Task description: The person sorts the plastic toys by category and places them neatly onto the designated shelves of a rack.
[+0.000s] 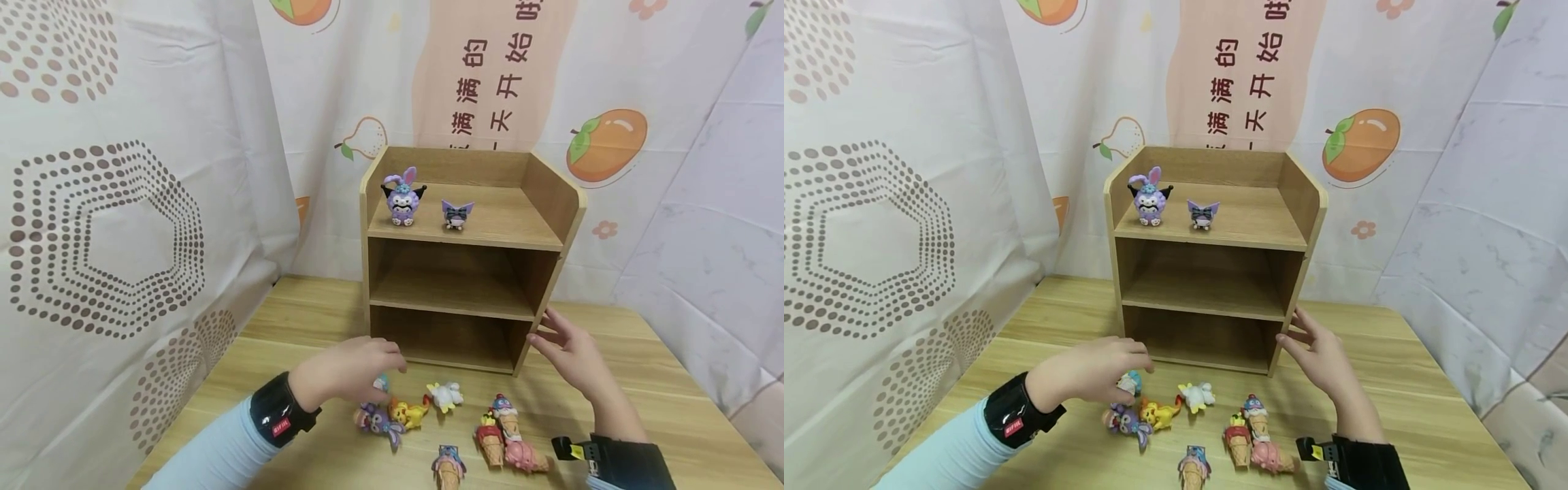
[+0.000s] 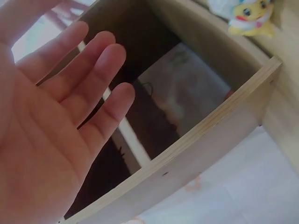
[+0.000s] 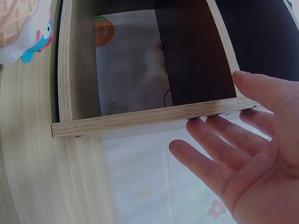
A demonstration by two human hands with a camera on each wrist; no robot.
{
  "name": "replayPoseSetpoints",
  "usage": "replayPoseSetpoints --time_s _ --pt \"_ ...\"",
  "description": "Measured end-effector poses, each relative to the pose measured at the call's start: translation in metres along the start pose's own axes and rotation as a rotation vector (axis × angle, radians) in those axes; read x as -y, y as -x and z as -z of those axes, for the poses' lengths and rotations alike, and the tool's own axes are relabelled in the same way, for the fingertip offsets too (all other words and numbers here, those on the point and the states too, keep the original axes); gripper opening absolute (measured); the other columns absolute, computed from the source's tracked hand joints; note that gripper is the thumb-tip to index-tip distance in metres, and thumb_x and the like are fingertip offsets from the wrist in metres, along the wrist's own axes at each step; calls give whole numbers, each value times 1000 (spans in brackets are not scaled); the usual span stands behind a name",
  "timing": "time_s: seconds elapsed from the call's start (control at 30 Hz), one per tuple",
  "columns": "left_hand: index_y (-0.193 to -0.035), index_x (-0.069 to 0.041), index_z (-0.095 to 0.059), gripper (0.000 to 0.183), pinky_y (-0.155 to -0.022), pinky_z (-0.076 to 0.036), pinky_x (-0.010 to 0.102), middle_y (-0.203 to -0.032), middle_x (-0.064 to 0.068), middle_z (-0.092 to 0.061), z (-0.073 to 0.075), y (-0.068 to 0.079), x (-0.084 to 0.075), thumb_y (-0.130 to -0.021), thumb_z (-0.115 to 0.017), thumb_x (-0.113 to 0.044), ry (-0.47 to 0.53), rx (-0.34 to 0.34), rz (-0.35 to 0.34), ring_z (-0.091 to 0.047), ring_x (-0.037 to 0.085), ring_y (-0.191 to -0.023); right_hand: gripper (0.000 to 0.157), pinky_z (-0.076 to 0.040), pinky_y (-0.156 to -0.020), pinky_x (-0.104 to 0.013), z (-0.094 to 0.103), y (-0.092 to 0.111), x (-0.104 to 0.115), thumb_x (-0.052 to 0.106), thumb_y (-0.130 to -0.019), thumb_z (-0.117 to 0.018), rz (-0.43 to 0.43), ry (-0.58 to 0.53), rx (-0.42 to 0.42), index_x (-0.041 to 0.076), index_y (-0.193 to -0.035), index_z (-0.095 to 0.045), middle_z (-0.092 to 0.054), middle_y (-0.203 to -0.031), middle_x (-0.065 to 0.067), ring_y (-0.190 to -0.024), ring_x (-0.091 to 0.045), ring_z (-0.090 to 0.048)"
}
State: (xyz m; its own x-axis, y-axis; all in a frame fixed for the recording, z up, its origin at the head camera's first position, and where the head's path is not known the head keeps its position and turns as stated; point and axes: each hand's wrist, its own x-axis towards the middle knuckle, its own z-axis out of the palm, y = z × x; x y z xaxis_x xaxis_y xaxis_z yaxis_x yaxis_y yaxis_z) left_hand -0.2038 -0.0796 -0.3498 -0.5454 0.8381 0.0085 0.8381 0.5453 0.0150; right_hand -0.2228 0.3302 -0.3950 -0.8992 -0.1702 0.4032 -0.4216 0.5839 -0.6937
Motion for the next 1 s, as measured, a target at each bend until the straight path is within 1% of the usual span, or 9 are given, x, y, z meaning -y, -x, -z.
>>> replayPoseSetpoints --time_s 0.1,0.2,0.27,0.37,0.47,0.67,0.77,0.9,1.0 --pt "-119 -20 -71 42 -89 -54 22 -115 -8 -66 -9 0 -2 -82 -85 -33 12 45 21 -63 8 -103 70 -51 -78 -11 0 0 0 13 -99 -69 0 -1 -5 1 -158 -32 -54 -138 -34 -115 -46 -62" --pt "-118 -20 -71 44 -85 -54 22 -113 -8 -65 -18 2 -3 -80 -88 -35 30 79 35 -62 7 -100 70 -50 -78 -11 1 0 -1 13 -99 -69 0 3 -9 1 -158 -33 -55 -138 -34 -115 -46 -63" --pt "-117 -20 -70 44 -80 -54 21 -113 -8 -66 -24 3 -4 -79 -88 -35 46 96 45 -62 6 -95 71 -50 -78 -10 1 0 -1 13 -99 -70 -1 6 -9 1 -158 -33 -55 -138 -33 -114 -45 -63" --pt "-117 -22 -70 44 -70 -52 18 -110 -9 -67 -32 5 -5 -79 -88 -36 39 104 55 -60 3 -85 71 -51 -77 -10 1 0 -1 13 -98 -70 -4 8 -7 1 -158 -33 -56 -137 -33 -114 -44 -63" --pt "-113 -24 -70 41 -63 -47 15 -105 -11 -66 -40 8 -6 -77 -89 -34 29 106 55 -55 0 -78 71 -51 -78 -10 1 0 0 13 -99 -70 -9 10 -4 0 -158 -33 -55 -137 -33 -114 -44 -63" --pt "-97 -25 -71 30 -64 -44 12 -90 -16 -59 -51 11 -7 -73 -90 -25 55 81 23 -50 -3 -75 71 -50 -78 -10 0 0 0 14 -99 -69 -13 17 1 -1 -157 -32 -55 -138 -33 -114 -44 -63" --pt "-92 -26 -68 30 -64 -43 12 -86 -18 -56 -55 13 -8 -72 -91 -23 44 72 19 -49 -3 -73 71 -51 -78 -11 0 0 0 14 -99 -69 -14 14 1 0 -158 -32 -55 -138 -33 -114 -44 -63" --pt "-92 -28 -65 33 -67 -45 13 -86 -19 -56 -63 14 -8 -71 -90 -22 10 69 12 -50 -2 -75 71 -51 -78 -11 0 0 -1 14 -99 -69 -17 9 4 0 -158 -32 -55 -138 -34 -115 -45 -63" --pt "-94 -28 -66 34 -73 -49 16 -89 -18 -57 -67 13 -8 -71 -89 -21 -8 72 7 -54 -1 -80 71 -51 -78 -11 0 0 -1 13 -99 -69 -16 5 3 0 -158 -32 -55 -138 -34 -115 -45 -63"
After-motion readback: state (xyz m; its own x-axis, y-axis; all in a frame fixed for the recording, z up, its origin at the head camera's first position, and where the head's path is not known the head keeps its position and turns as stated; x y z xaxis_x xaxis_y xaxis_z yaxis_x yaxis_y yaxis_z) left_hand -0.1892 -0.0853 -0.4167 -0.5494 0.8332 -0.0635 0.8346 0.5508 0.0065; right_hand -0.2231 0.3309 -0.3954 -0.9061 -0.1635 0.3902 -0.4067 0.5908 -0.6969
